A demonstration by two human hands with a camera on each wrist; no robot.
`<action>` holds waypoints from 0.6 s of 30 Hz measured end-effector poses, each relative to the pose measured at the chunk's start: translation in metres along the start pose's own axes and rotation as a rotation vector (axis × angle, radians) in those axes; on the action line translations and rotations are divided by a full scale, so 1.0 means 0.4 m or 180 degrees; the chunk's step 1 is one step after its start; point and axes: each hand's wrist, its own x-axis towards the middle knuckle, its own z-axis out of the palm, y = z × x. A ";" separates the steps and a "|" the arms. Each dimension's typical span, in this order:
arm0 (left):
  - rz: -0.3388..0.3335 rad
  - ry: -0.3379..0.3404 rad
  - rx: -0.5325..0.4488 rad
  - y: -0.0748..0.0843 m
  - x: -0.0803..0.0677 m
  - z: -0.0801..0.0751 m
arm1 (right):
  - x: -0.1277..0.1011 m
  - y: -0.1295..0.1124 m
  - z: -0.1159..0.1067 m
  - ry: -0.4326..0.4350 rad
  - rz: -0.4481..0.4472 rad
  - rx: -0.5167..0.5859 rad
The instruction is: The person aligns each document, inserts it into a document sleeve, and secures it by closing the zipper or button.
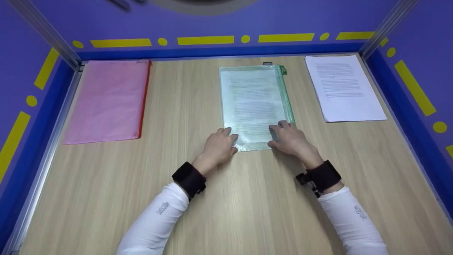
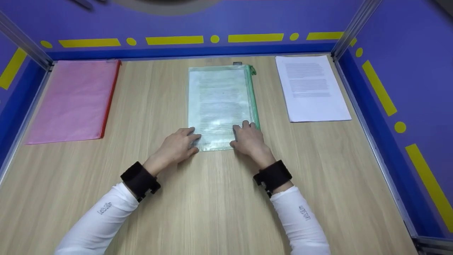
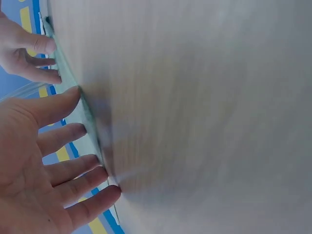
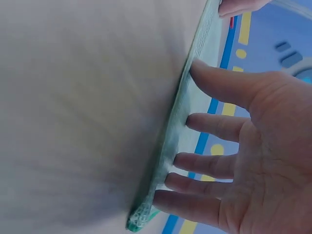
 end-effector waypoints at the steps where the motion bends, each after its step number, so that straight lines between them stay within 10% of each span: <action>1: 0.0001 -0.0022 -0.0002 0.004 0.004 0.001 | 0.001 0.007 -0.001 -0.0008 0.0014 -0.0002; 18: 0.0037 0.0034 0.0279 0.052 0.066 0.009 | 0.017 0.084 -0.020 0.0008 0.0028 0.0009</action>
